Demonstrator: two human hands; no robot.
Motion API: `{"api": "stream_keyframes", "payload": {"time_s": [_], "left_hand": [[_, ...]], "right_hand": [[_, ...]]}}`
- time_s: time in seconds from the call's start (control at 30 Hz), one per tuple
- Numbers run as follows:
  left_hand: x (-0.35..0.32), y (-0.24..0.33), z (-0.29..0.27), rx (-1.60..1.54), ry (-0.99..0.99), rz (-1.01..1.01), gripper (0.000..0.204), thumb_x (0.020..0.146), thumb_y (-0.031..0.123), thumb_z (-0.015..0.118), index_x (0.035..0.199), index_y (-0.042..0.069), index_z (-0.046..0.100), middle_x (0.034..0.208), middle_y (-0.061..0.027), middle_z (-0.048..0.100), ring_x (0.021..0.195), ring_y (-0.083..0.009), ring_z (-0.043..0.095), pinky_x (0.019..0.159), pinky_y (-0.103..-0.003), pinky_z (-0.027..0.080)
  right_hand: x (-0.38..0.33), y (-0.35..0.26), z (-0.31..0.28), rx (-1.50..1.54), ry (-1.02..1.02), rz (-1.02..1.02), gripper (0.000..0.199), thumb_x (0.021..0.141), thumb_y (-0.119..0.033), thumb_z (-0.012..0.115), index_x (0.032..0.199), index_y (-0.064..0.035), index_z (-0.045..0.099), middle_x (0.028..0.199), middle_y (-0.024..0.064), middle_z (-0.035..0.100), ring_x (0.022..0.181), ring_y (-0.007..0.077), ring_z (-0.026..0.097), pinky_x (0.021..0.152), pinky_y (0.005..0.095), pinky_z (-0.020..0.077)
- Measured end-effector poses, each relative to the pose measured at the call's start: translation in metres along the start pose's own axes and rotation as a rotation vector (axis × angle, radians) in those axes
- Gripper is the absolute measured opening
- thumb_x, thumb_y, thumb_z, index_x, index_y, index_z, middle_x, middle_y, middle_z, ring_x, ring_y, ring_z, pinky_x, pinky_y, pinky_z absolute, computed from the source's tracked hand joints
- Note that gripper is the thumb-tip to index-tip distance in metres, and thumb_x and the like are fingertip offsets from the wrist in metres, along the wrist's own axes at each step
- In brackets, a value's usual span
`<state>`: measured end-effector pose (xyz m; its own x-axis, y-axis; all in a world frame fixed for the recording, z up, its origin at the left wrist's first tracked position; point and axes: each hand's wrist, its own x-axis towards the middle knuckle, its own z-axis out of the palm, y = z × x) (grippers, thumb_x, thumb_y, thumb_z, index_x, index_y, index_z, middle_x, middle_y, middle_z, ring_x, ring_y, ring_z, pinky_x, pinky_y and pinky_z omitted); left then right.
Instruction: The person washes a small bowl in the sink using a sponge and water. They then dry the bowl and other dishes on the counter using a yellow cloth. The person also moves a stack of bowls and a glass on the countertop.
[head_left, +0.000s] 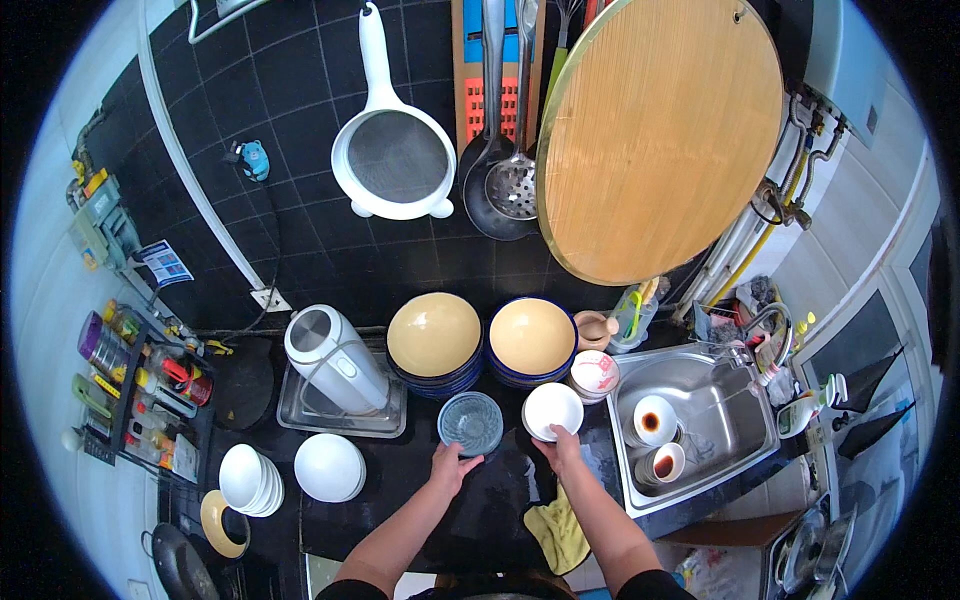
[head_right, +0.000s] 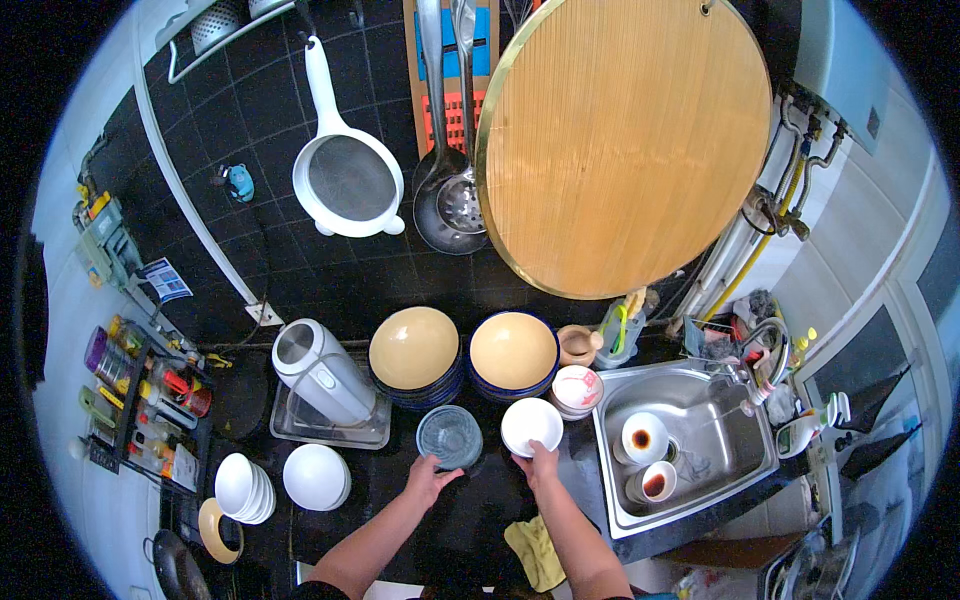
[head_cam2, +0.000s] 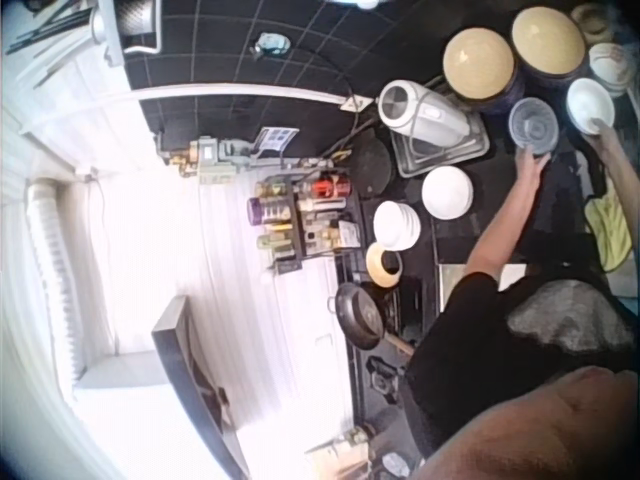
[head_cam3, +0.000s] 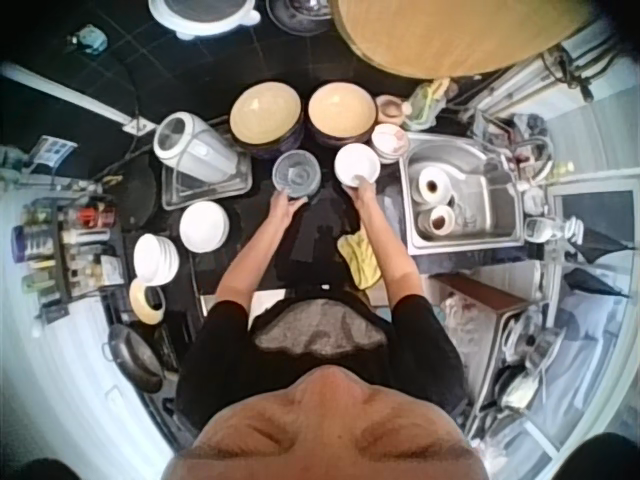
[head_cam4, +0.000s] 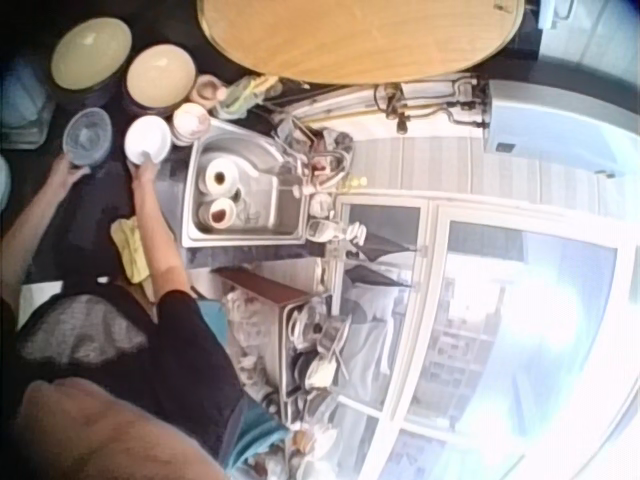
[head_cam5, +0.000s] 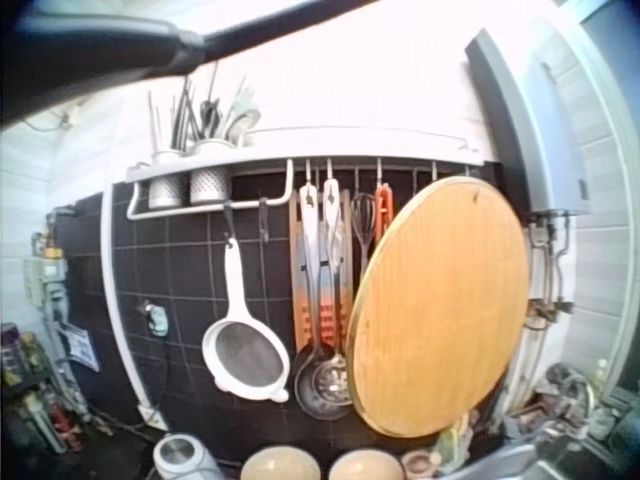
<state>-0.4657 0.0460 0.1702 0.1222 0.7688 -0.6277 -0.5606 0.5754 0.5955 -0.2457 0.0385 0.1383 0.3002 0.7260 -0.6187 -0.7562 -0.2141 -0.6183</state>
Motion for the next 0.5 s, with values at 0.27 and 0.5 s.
{"api": "stream_keyframes", "payload": {"time_s": [0.27, 0.5], "left_hand": [[-0.003, 0.002, -0.009, 0.043, -0.01, -0.041, 0.054, 0.075, 0.003, 0.045, 0.124, 0.01, 0.023, 0.12, -0.0172, 0.035, 0.098, -0.0408, 0.049, 0.078, -0.049, 0.048], [0.021, 0.023, -0.019, 0.227, -0.142, -0.106, 0.072, 0.063, -0.002, 0.049, 0.126, 0.018, 0.021, 0.119, -0.0152, 0.036, 0.1, -0.0386, 0.048, 0.075, -0.048, 0.049]], "right_hand": [[-0.046, -0.002, 0.019, -0.183, -0.063, 0.209, 0.076, 0.073, -0.037, 0.064, 0.131, -0.0127, 0.021, 0.132, 0.0161, 0.021, 0.109, 0.0378, 0.041, 0.082, 0.0478, 0.0438], [-0.045, 0.045, 0.052, -0.403, -0.369, 0.374, 0.094, 0.07, -0.042, 0.067, 0.136, -0.0196, 0.004, 0.14, 0.0132, 0.007, 0.108, 0.0381, 0.041, 0.084, 0.0424, 0.0422]]}}
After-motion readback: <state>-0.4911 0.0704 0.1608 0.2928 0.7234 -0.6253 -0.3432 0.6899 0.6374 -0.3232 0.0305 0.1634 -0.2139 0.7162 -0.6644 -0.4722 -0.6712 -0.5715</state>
